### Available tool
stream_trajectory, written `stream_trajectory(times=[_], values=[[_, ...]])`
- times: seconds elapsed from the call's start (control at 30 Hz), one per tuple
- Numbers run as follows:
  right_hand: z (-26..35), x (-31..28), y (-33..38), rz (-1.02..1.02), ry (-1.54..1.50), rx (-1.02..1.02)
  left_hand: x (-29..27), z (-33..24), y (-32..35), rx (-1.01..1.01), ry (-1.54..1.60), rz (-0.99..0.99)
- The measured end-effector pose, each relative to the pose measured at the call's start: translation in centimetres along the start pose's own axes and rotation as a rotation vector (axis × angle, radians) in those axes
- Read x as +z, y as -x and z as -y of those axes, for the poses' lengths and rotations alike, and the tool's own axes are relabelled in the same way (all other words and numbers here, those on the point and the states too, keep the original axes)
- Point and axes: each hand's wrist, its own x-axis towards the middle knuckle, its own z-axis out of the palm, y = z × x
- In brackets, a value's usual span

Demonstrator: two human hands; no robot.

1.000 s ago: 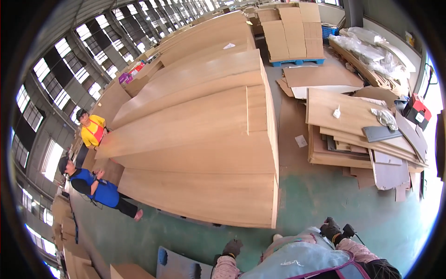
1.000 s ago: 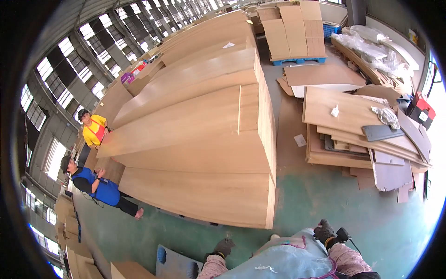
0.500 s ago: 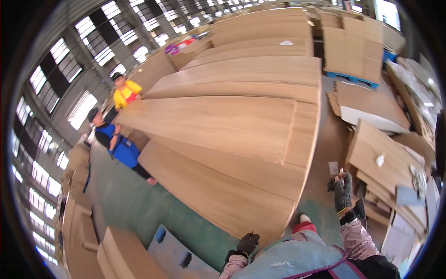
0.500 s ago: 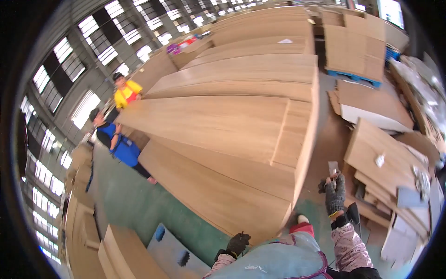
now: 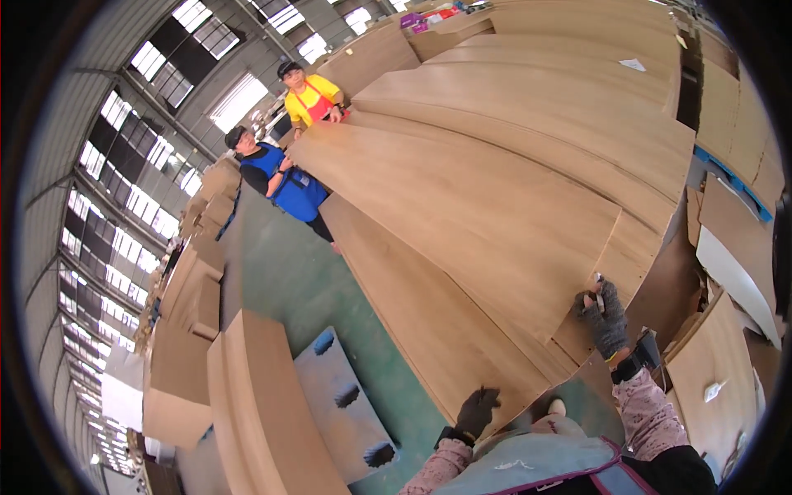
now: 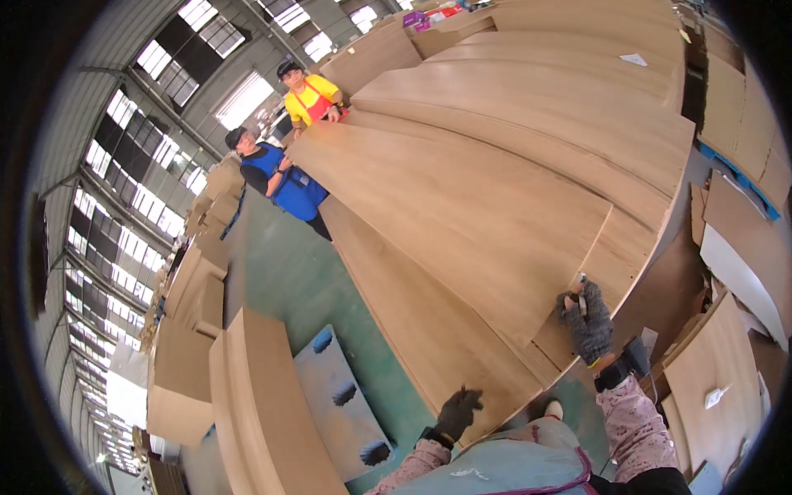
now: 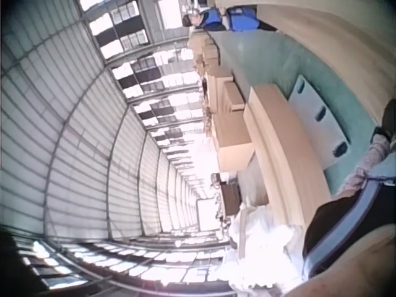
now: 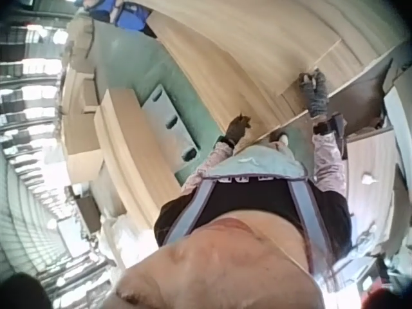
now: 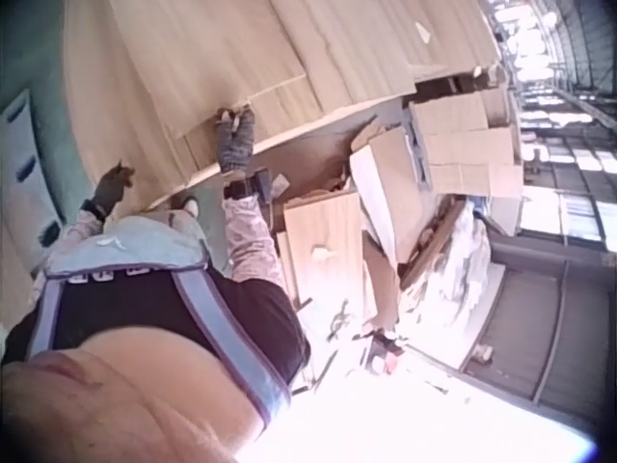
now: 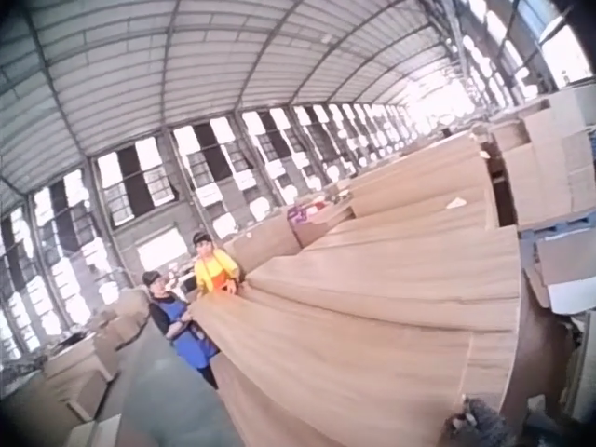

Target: Moving large wood panels from a stack to another location in a manufacturing facility.

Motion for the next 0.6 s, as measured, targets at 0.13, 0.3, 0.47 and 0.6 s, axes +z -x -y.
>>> stream_trajectory(times=[0.13,0.3,0.47,0.6], values=[[-1.3,-0.2,1.1,-0.041,0.303,-0.048,2.8,-8.0,-1.1,0.212,0.259,-0.079],[-2.9,-0.9,0.5,-0.078,0.496,-0.172,5.5,-12.7,-4.0,0.32,0.522,0.043],[-4.6,-2.1,0.5,-0.111,0.256,-0.053,7.2,-14.9,-4.2,0.24,0.588,-0.012],[-2.4,-0.6,0.1,-0.094,0.519,-0.142,6.8,-15.4,-4.8,0.282,0.528,-0.048]])
